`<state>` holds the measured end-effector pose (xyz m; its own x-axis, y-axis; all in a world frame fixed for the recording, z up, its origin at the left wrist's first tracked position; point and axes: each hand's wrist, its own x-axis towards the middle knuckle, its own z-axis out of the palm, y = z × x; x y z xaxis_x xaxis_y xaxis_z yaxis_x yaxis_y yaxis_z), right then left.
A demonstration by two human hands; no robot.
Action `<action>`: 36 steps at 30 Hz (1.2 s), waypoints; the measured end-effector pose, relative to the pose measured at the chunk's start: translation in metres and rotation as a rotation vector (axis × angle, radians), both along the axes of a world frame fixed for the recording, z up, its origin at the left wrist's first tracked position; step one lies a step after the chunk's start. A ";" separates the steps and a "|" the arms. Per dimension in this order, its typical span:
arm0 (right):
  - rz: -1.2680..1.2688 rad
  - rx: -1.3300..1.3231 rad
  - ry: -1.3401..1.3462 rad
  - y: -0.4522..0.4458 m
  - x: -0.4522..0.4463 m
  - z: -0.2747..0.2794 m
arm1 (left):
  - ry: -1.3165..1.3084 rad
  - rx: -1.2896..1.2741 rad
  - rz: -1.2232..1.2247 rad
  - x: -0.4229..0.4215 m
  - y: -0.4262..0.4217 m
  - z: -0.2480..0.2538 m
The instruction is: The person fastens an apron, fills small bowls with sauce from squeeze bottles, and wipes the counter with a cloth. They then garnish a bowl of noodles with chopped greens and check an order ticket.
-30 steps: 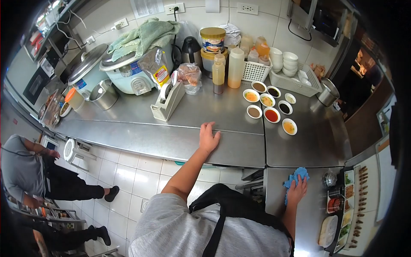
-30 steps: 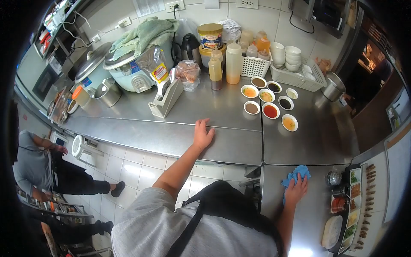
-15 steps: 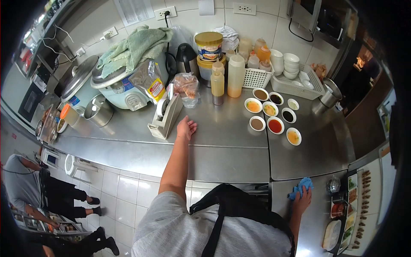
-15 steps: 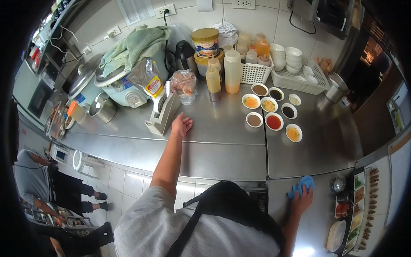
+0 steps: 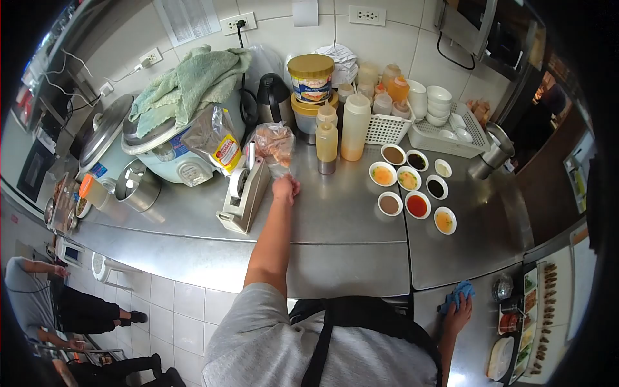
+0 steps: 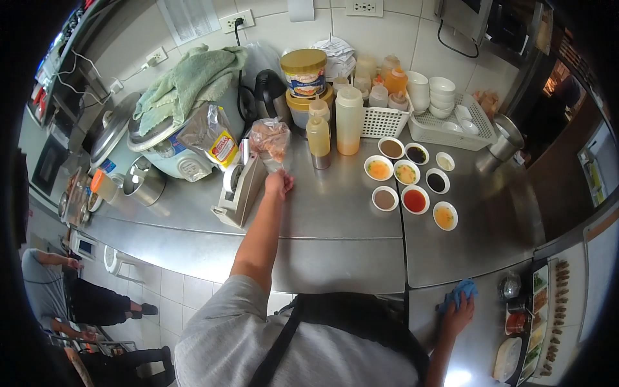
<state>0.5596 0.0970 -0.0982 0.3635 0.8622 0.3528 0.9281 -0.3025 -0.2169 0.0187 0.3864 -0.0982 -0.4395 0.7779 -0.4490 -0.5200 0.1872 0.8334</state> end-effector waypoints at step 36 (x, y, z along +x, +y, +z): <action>0.000 0.178 0.096 0.028 -0.012 0.013 | 1.451 0.328 0.158 -0.014 -0.180 0.058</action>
